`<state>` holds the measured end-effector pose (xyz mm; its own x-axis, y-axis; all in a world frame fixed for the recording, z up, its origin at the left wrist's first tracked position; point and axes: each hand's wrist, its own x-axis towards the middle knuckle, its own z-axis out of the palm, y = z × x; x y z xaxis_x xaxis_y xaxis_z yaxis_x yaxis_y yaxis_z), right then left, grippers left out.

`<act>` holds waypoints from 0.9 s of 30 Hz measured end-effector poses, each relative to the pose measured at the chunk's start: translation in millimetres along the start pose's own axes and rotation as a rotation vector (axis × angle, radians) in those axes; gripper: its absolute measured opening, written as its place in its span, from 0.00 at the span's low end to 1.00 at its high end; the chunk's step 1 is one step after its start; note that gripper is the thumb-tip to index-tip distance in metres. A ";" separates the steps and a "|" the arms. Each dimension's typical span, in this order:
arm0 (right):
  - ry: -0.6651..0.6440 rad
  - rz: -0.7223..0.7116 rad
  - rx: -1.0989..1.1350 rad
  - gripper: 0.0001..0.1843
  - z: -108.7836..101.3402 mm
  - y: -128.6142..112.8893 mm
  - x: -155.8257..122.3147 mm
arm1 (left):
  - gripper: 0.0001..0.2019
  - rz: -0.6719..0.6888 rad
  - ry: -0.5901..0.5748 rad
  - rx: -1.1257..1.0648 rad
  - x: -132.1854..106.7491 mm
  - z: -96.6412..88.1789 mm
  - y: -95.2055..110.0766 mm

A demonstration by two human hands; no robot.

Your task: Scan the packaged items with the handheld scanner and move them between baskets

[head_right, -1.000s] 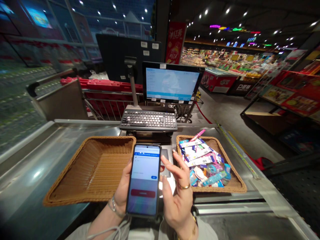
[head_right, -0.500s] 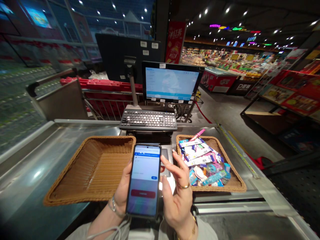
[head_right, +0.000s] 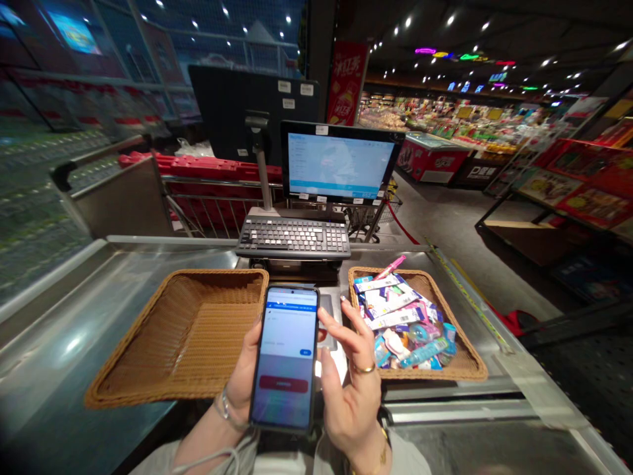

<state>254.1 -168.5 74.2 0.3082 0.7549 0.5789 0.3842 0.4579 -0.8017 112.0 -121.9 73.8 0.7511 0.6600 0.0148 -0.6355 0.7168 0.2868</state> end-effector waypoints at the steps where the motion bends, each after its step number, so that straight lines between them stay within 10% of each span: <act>1: -0.004 0.016 0.005 0.15 0.0 0.7 -0.3 | 0.30 0.003 0.003 0.003 0.1 0.6 0.0; 27: -0.025 0.020 0.022 0.17 1.4 2.1 4.4 | 0.38 -0.058 -0.062 0.027 3.5 -5.2 2.3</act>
<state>255.0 -163.6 74.9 0.2941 0.7755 0.5587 0.3585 0.4524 -0.8166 112.3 -116.7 69.5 0.7969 0.6015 0.0565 -0.5860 0.7467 0.3147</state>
